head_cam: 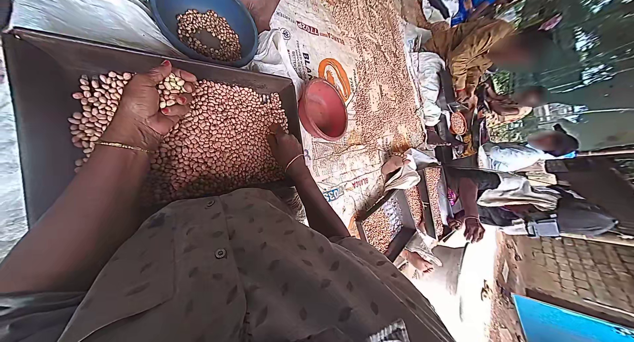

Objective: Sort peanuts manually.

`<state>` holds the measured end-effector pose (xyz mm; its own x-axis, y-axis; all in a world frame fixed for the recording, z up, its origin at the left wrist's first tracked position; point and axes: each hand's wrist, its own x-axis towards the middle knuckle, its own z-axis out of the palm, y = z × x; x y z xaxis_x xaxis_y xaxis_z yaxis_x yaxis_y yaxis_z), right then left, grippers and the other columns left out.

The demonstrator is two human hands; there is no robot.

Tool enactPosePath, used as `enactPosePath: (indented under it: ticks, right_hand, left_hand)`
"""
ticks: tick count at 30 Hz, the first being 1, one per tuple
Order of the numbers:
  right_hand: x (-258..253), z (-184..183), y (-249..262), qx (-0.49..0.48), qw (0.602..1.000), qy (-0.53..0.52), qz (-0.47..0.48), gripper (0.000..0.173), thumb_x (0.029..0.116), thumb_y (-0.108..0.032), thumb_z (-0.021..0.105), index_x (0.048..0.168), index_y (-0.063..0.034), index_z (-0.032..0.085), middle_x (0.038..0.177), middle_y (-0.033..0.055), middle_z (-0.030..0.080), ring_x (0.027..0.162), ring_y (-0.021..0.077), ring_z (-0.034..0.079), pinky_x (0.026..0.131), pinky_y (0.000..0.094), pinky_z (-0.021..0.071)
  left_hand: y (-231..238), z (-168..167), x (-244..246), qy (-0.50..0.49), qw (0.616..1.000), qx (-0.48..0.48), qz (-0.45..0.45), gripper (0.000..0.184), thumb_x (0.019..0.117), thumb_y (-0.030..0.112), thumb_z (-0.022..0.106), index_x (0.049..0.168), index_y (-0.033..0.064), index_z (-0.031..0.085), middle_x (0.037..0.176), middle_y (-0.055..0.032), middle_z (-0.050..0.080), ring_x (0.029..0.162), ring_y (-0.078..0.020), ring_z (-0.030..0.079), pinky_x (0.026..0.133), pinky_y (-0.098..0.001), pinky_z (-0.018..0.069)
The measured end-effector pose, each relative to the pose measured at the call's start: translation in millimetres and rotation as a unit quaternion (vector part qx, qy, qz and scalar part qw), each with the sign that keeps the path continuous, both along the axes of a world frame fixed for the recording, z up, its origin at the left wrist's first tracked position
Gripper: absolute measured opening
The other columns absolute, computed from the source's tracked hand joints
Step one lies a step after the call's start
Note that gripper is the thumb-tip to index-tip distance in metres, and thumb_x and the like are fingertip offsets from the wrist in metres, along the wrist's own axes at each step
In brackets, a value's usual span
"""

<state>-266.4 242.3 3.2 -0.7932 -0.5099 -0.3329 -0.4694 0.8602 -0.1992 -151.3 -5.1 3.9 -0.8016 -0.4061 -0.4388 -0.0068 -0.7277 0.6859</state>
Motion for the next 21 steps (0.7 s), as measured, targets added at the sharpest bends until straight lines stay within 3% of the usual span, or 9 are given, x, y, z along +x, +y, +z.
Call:
enactPosePath:
  ticks: [4,10,18,20,21]
  right_hand:
    - [6.1,0.9,2.7,0.022,1.000,0.002,0.014,0.044,0.1095,-0.028,0.047,0.151,-0.0127,0.049,0.111,0.0242,0.072,0.104,0.0447,0.070,0.088,0.0625,0.0529]
    - [8.1,-7.8,7.5,-0.039,0.999,0.018,-0.001,0.038,0.1091,-0.026,0.047,0.142,-0.0114,0.060,0.107,0.0220,0.074,0.101,0.0426,0.071,0.087,0.0618,0.0536]
    - [7.4,-18.7,10.1,-0.089,0.993,0.057,0.057,0.036,0.1072,-0.025,0.051,0.134,-0.0044,0.066,0.105,0.0224,0.075,0.097,0.0434,0.072,0.084,0.0628,0.0542]
    - [4.6,-26.6,14.6,-0.183,0.977,0.056,0.092,0.030,0.1042,-0.020,0.057,0.123,0.0001,0.070,0.098,0.0200,0.075,0.087,0.0364,0.074,0.078,0.0557,0.0577]
    - [1.6,-30.3,17.7,-0.279,0.954,0.025,0.109,0.024,0.1017,-0.014,0.060,0.114,0.0027,0.072,0.092,0.0160,0.075,0.078,0.0265,0.073,0.073,0.0450,0.0594]
  left_hand:
    - [0.3,0.8,-0.1,0.005,1.000,-0.002,-0.001,0.048,0.1123,0.036,0.024,0.096,0.0158,0.065,0.069,0.0081,0.057,0.044,0.0021,0.040,0.039,-0.0108,0.0281]
    - [-1.0,-2.8,-1.1,0.013,1.000,0.014,0.001,0.050,0.1124,0.037,0.023,0.097,0.0143,0.065,0.071,0.0066,0.060,0.045,0.0016,0.041,0.039,-0.0108,0.0287]
    - [0.2,-0.5,-0.4,0.016,1.000,0.010,0.001,0.049,0.1125,0.036,0.023,0.097,0.0143,0.064,0.070,0.0070,0.059,0.045,0.0022,0.042,0.040,-0.0103,0.0289]
    - [0.3,0.1,-0.3,0.016,1.000,0.013,0.001,0.049,0.1125,0.036,0.023,0.097,0.0145,0.065,0.070,0.0071,0.059,0.045,0.0023,0.042,0.040,-0.0101,0.0292]
    - [-0.2,-0.1,-0.4,0.018,1.000,0.016,0.000,0.049,0.1125,0.036,0.023,0.097,0.0145,0.065,0.071,0.0070,0.060,0.045,0.0022,0.042,0.040,-0.0100,0.0293]
